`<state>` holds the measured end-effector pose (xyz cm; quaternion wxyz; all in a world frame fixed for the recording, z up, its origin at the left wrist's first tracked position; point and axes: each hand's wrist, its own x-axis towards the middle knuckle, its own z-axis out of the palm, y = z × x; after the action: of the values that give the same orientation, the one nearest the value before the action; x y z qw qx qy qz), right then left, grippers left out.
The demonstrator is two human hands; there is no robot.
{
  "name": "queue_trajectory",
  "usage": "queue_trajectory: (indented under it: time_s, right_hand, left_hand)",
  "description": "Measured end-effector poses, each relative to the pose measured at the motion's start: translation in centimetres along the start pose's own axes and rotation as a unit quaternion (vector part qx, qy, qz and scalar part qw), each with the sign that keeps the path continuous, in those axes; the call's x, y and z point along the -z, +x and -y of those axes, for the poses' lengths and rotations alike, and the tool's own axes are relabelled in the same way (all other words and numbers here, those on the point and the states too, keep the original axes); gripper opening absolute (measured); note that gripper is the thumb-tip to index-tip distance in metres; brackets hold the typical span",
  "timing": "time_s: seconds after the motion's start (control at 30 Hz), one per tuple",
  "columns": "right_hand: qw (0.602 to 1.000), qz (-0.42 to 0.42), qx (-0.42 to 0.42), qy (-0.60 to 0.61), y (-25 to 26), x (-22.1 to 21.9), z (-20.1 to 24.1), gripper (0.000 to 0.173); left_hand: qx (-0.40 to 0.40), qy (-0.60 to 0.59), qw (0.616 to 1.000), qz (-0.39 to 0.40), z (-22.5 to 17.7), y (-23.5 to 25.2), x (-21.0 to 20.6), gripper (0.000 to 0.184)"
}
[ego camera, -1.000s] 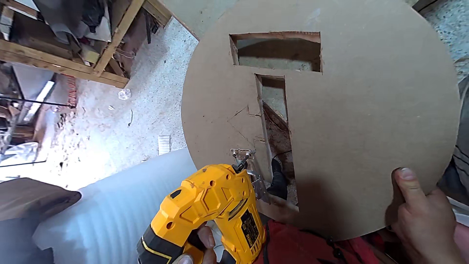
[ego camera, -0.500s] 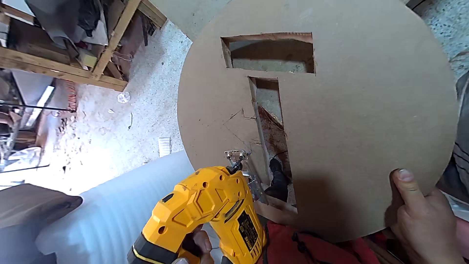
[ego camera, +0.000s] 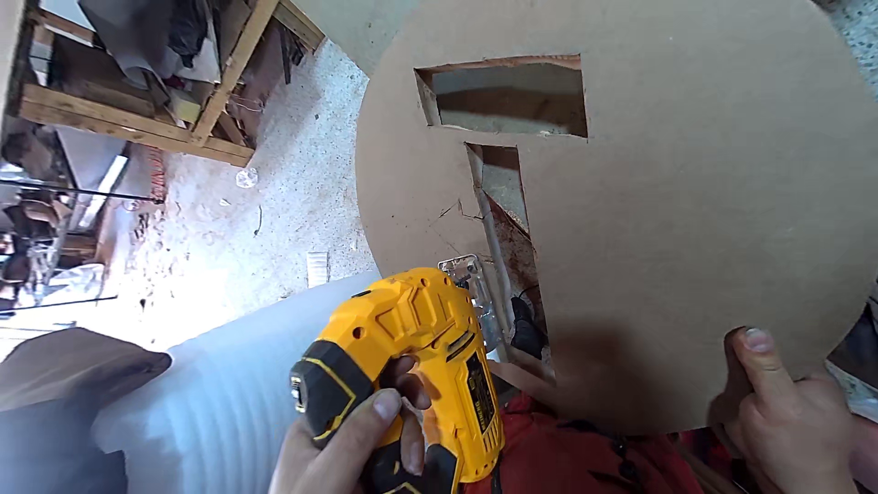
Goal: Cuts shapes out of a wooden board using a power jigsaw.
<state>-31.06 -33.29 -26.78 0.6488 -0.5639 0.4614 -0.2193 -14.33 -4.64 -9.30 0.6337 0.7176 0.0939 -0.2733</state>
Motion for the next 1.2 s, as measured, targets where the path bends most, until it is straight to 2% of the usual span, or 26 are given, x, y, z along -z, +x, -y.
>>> queue_trajectory:
  time_s: [0.17, 0.3, 0.4, 0.47, 0.53, 0.6, 0.67, 0.7, 0.77, 0.8, 0.83, 0.87, 0.93, 0.97, 1.03, 1.2]
  right_hand:
    - [1.0, -0.01, -0.012, 0.001, -0.1, -0.3, -0.3, 0.038]
    - [0.999, -0.031, -0.013, -0.003, -2.7, -0.3, -0.7, 0.035]
    - [0.999, -0.046, -0.005, 0.001, -5.3, 0.4, -2.9, 0.03]
    - [0.997, -0.066, -0.007, -0.049, -6.5, 0.5, -4.3, 0.034]
    - [0.979, -0.1, 0.001, -0.178, -7.6, 0.4, -4.5, 0.046]
    - [0.935, -0.124, 0.064, -0.326, -7.4, -0.3, -3.5, 0.062]
    - [0.883, -0.105, 0.172, -0.424, -7.6, -0.8, -0.9, 0.078]
    - [0.862, -0.096, 0.234, -0.439, -8.0, -2.0, 0.9, 0.081]
    - [0.869, -0.002, 0.318, -0.378, -10.7, -6.9, 3.8, 0.068]
    - [0.892, 0.061, 0.308, -0.325, -11.8, -10.3, 4.2, 0.059]
    - [0.92, 0.134, 0.247, -0.274, -12.3, -13.7, 3.9, 0.06]
    - [0.94, 0.202, 0.139, -0.238, -12.0, -16.5, 3.1, 0.07]
    - [0.942, 0.264, -0.064, -0.199, -9.5, -20.3, 0.9, 0.085]
    - [0.93, 0.282, -0.121, -0.201, -8.4, -21.4, -0.2, 0.088]
    - [0.92, 0.304, -0.145, -0.2, -7.5, -22.0, -1.3, 0.084]
    - [0.962, 0.235, -0.129, -0.049, -9.3, -22.6, -2.4, 0.055]
  left_hand:
    - [-0.052, -0.048, 0.997, 0.035, 2.9, -1.6, 1.7, 0.037]
    - [-0.058, -0.019, 0.996, 0.064, 2.4, -1.8, 3.1, 0.032]
    - [-0.068, 0.007, 0.993, 0.097, 2.4, -1.8, 4.5, 0.028]
    - [-0.08, 0.009, 0.99, 0.115, 3.4, -2.1, 5.6, 0.028]
    - [-0.089, 0.021, 0.987, 0.129, 4.2, -2.5, 6.5, 0.029]
    - [-0.108, 0.009, 0.985, 0.135, 4.6, -1.7, 7.1, 0.027]
    - [-0.11, -0.011, 0.985, 0.136, 4.8, -1.0, 8.0, 0.027]
    - [-0.107, -0.017, 0.985, 0.134, 4.8, -0.8, 8.2, 0.028]
    - [-0.102, -0.022, 0.986, 0.13, 4.6, -0.6, 8.7, 0.028]
    - [-0.109, -0.028, 0.984, 0.135, 4.5, -0.3, 8.9, 0.025]
    - [-0.114, -0.032, 0.983, 0.142, 4.4, -0.1, 8.9, 0.021]
    - [-0.116, -0.033, 0.982, 0.146, 4.2, 0.1, 8.8, 0.019]
    - [-0.101, -0.033, 0.984, 0.144, 3.5, 0.3, 8.6, 0.018]
    - [-0.097, -0.02, 0.986, 0.133, 3.0, 0.3, 8.2, 0.016]
    - [-0.097, -0.001, 0.987, 0.13, 2.6, 0.5, 8.1, 0.015]
    - [-0.092, 0.034, 0.986, 0.138, 2.0, 1.3, 8.6, 0.015]
